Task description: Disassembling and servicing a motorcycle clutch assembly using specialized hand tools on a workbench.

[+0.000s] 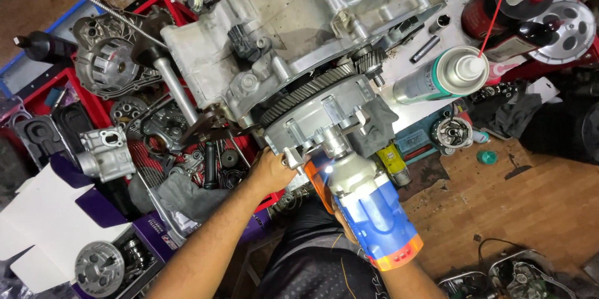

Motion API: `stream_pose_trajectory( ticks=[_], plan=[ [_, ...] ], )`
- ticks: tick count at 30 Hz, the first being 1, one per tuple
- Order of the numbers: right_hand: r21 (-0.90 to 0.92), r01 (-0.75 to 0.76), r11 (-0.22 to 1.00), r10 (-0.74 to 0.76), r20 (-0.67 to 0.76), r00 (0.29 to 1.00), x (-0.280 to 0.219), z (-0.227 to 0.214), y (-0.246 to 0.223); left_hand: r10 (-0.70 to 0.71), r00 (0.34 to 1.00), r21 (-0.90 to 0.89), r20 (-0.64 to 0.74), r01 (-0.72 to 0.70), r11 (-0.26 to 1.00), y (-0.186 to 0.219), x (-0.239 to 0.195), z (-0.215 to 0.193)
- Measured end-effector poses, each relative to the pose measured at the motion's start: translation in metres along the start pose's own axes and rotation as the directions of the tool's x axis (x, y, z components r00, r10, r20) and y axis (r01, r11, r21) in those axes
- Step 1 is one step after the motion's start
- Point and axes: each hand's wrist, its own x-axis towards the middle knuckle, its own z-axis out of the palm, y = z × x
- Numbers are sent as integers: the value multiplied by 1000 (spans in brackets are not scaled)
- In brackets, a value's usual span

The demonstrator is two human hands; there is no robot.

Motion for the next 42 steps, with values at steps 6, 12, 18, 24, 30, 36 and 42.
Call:
stream_pose_trajectory(
  ticks=[6,12,18,24,30,36,42],
  plan=[
    [55,-32,998,31,20,999,-10,6,1,20,998,-35,-55,-22,999,31,16,-20],
    [101,-56,993,53,33,998,-78,3,28,40,999,-92,-28,-43,995,38,18,-28],
    [143,-73,987,67,51,996,-89,-1,33,39,999,-71,-35,-41,997,41,17,-26],
    [192,-95,977,81,80,994,-97,-10,30,0,1000,-104,-15,-2,995,36,14,-24],
    [237,-110,965,93,85,992,-94,-20,26,-94,994,-98,60,99,990,28,0,-21],
    [261,-120,958,95,106,990,-98,-32,29,-202,968,-119,150,220,968,35,2,-29],
    [314,-138,939,101,133,986,-103,-32,26,-338,916,-89,217,364,927,42,5,-34]
  ],
)
